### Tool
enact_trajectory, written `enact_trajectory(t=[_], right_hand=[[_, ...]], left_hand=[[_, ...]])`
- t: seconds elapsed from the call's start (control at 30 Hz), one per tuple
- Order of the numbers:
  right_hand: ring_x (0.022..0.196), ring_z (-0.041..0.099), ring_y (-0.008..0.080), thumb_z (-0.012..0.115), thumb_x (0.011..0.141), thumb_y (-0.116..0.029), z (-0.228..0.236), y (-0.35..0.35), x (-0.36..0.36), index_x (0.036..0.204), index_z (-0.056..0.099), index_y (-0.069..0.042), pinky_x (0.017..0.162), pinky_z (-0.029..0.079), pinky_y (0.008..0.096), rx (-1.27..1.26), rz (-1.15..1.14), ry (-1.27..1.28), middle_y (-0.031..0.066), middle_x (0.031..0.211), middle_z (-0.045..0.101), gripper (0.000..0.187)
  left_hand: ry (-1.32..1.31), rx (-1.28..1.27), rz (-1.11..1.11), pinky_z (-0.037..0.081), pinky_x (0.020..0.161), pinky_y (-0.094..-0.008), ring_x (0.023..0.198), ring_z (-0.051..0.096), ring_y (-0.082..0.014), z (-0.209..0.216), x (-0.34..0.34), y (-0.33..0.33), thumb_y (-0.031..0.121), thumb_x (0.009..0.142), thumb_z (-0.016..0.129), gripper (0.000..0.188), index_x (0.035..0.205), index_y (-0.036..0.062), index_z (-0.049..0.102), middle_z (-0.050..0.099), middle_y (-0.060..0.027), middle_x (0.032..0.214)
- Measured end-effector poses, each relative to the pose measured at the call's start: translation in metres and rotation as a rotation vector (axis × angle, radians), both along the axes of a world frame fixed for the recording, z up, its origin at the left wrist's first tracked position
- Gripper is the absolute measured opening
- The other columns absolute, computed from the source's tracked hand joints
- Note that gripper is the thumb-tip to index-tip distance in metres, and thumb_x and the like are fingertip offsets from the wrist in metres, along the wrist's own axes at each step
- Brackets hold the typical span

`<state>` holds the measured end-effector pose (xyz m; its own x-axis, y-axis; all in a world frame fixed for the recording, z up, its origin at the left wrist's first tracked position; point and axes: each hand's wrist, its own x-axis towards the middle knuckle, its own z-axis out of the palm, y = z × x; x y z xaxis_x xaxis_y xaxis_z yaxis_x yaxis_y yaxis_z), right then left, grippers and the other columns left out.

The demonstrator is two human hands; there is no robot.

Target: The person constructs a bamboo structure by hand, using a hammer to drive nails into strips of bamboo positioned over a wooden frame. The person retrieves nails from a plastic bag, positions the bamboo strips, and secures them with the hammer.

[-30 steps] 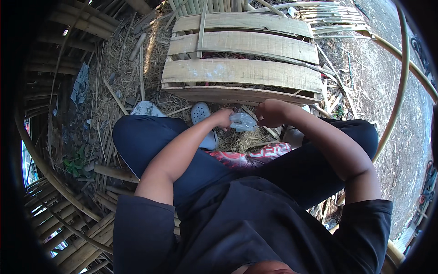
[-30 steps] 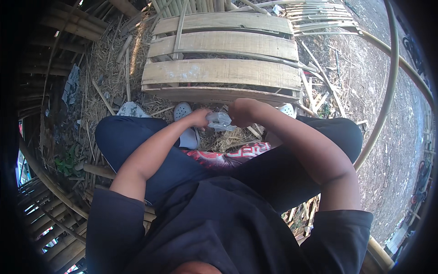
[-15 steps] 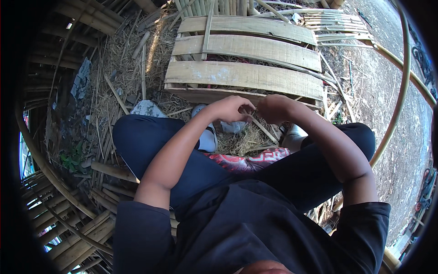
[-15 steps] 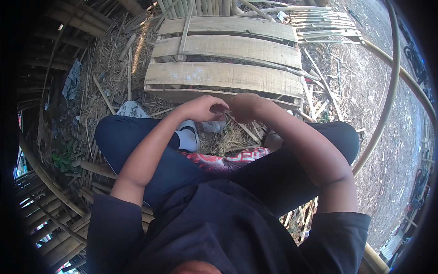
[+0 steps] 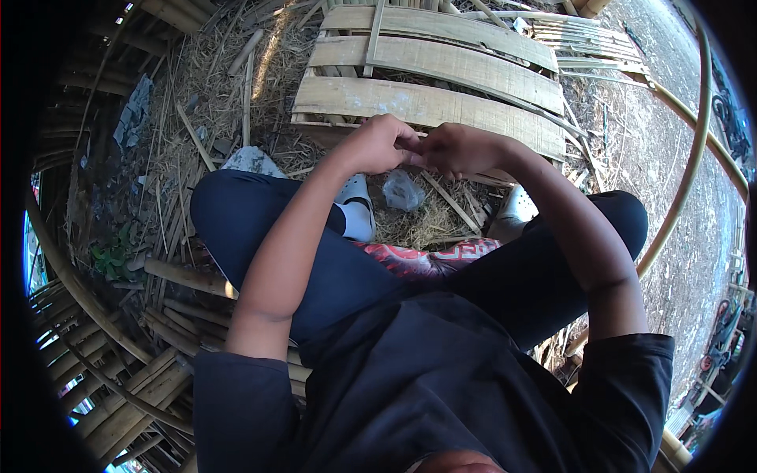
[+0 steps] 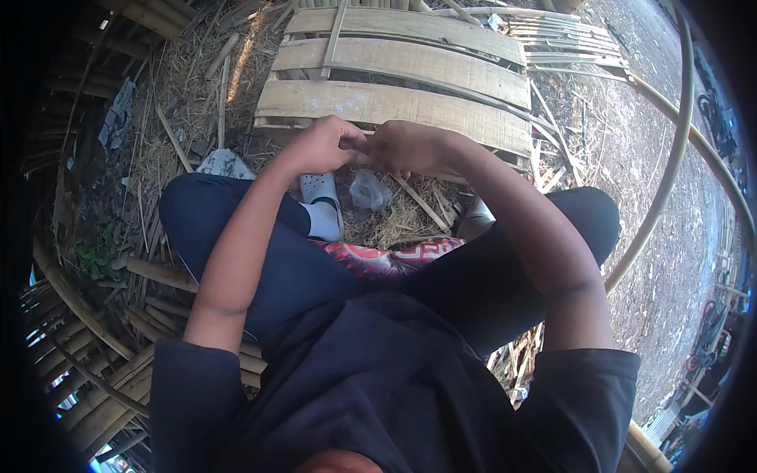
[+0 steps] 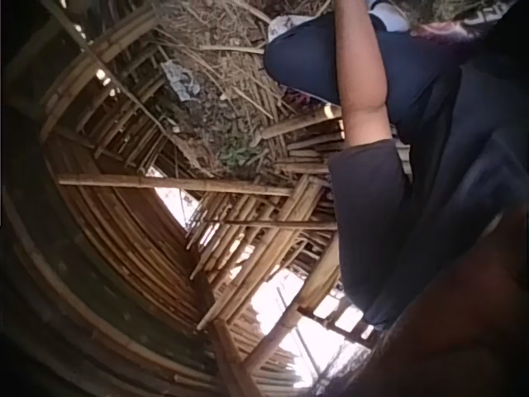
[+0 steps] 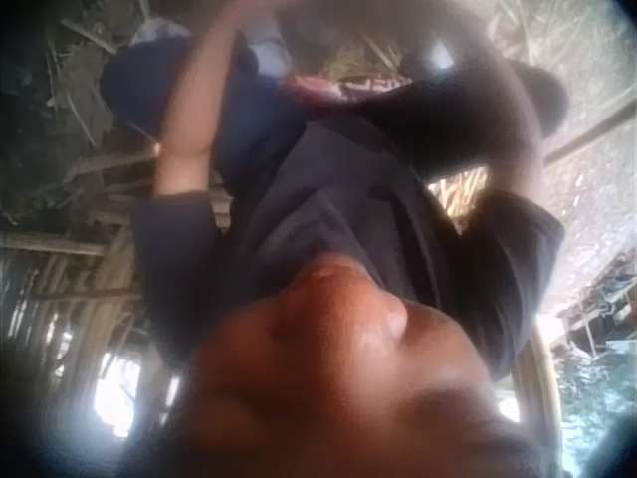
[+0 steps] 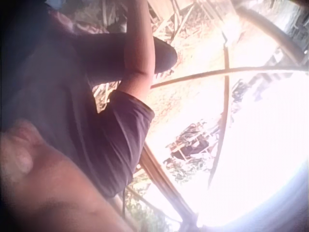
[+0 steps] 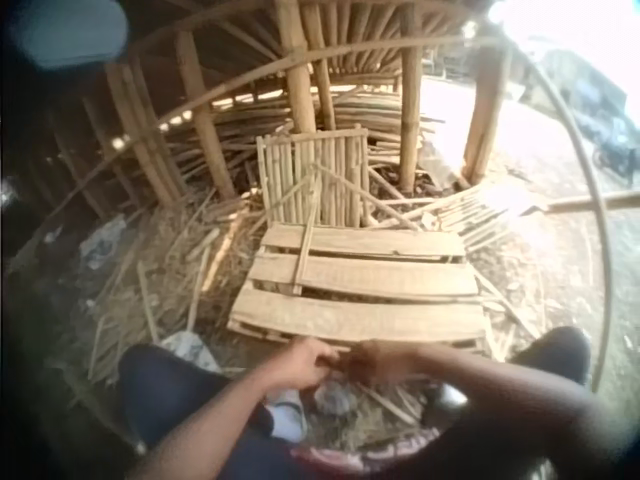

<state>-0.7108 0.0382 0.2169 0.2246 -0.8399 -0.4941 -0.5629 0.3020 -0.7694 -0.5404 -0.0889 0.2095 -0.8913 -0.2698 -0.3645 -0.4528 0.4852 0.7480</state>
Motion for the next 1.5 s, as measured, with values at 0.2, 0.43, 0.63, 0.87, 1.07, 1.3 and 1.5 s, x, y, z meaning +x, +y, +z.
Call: enact_trajectory(t=[0.2,0.43,0.63,0.87,1.07,1.3,1.5], right_hand=[[0.066,0.068,0.0149,0.057,0.102,-0.023,0.01,0.003,0.004,0.095,0.068,0.003,0.063,0.054,0.03,0.01,-0.079,-0.11,0.0082,0.072,0.069,0.03],[0.068,0.068,0.0155,0.053,0.107,-0.037,0.026,0.012,-0.009,0.1,0.069,0.004,0.064,0.055,0.0305,0.13,-0.136,-0.16,0.0102,0.075,0.07,0.044],[0.088,0.074,0.0315,0.06,0.099,-0.03,-0.111,0.038,-0.026,0.121,0.067,0.004,0.078,0.062,0.0441,0.773,0.239,0.362,0.022,0.102,0.074,0.041],[0.098,0.071,0.0355,0.065,0.092,-0.033,-0.368,0.167,-0.016,0.123,0.065,0.004,0.09,0.055,0.0457,0.492,-0.075,0.583,0.0236,0.112,0.072,0.049],[0.108,0.068,0.0383,0.069,0.087,-0.035,-0.448,0.229,-0.024,0.124,0.063,0.006,0.1,0.051,0.0456,0.35,-0.106,0.633,0.0262,0.121,0.068,0.055],[0.105,0.07,0.0367,0.066,0.088,-0.033,-0.427,0.221,-0.027,0.116,0.07,-0.002,0.092,0.056,0.0433,0.364,-0.071,0.59,0.0206,0.114,0.071,0.042],[0.097,0.072,0.035,0.07,0.087,-0.031,-0.366,0.174,-0.027,0.103,0.078,-0.01,0.087,0.057,0.0426,0.261,-0.176,0.46,0.0152,0.1,0.075,0.028]], left_hand=[[0.095,0.14,-0.099,0.056,0.085,-0.0323,0.09,0.072,-0.0144,0.01,0.006,-0.009,0.001,0.083,0.078,0.019,0.102,-0.0005,0.077,0.078,-0.0091,0.093],[0.109,0.055,-0.182,0.055,0.085,-0.0334,0.09,0.071,-0.0157,0.021,0.006,-0.005,0.003,0.086,0.074,0.02,0.105,-0.0027,0.075,0.077,-0.0108,0.094],[0.008,-0.193,-0.295,0.055,0.085,-0.0373,0.093,0.072,-0.0277,0.027,0.008,-0.01,0.004,0.088,0.07,0.014,0.1,-0.0013,0.073,0.075,-0.0146,0.096],[0.107,-0.227,-0.377,0.053,0.083,-0.0406,0.089,0.068,-0.0319,0.059,0.016,0.0,0.005,0.086,0.07,0.008,0.093,0.0006,0.07,0.071,-0.0138,0.092],[0.111,-0.162,-0.37,0.052,0.083,-0.0418,0.091,0.067,-0.0321,0.059,0.005,-0.006,0.004,0.085,0.07,0.009,0.093,0.0006,0.069,0.07,-0.0138,0.091],[0.092,-0.128,-0.365,0.052,0.084,-0.0415,0.089,0.067,-0.0321,0.055,0.0,-0.008,0.002,0.084,0.07,0.009,0.093,0.0,0.07,0.07,-0.0141,0.09],[0.045,-0.142,-0.332,0.052,0.084,-0.0417,0.088,0.068,-0.0317,0.049,0.003,-0.011,0.0,0.084,0.069,0.009,0.092,-0.001,0.069,0.07,-0.0147,0.089]])
